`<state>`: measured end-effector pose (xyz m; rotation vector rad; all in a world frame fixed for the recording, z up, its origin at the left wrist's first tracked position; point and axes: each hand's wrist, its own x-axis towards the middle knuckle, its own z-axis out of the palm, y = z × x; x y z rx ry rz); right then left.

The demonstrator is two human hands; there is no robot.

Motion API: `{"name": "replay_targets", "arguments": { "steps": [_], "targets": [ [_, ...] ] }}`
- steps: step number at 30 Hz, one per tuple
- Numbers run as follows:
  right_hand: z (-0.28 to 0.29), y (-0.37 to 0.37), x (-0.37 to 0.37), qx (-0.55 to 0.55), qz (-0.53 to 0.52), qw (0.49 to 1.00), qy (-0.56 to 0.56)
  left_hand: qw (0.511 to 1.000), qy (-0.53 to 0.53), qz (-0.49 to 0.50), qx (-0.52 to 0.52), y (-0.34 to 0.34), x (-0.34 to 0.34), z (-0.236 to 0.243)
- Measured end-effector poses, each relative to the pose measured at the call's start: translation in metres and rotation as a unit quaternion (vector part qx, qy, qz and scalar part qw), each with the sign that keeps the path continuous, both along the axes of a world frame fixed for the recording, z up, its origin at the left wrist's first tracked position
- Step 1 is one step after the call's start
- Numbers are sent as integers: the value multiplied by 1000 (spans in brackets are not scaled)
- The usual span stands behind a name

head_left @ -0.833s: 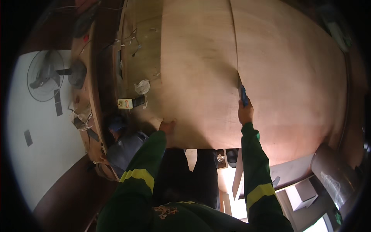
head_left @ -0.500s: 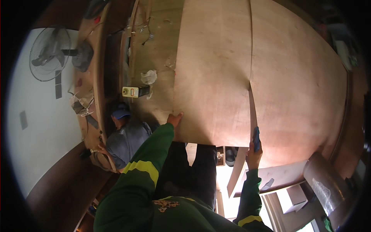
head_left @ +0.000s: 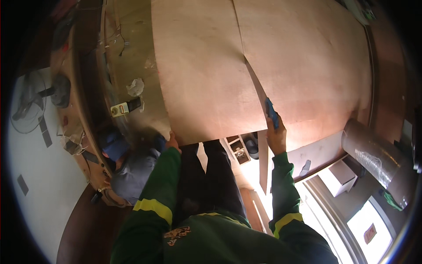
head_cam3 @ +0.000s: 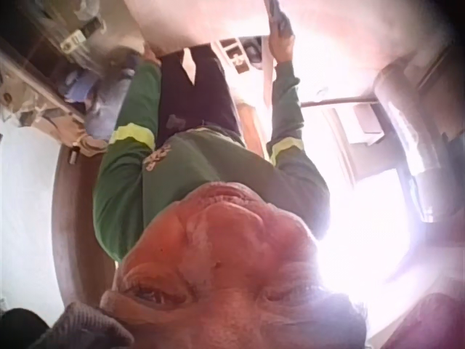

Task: The person saws a sheet of plywood using a hand saw and then moves several wooden boards across the room.

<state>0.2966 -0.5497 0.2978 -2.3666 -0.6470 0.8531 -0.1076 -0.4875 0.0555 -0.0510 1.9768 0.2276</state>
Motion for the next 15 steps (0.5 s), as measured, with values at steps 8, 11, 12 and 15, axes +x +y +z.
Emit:
{"name": "replay_targets", "arguments": {
  "steps": [8,11,12,15],
  "targets": [
    [41,-4,-22,15,19,999,27,972,75,-201,95,-22,-28,-18],
    [38,-29,-11,12,12,1000,14,975,110,-172,82,-10,-21,-17],
    [27,-36,-4,23,17,1000,-6,969,80,-215,88,-5,-10,-9],
    [-18,-3,10,34,40,998,-34,943,35,-314,107,30,-10,4]
  ]
}}
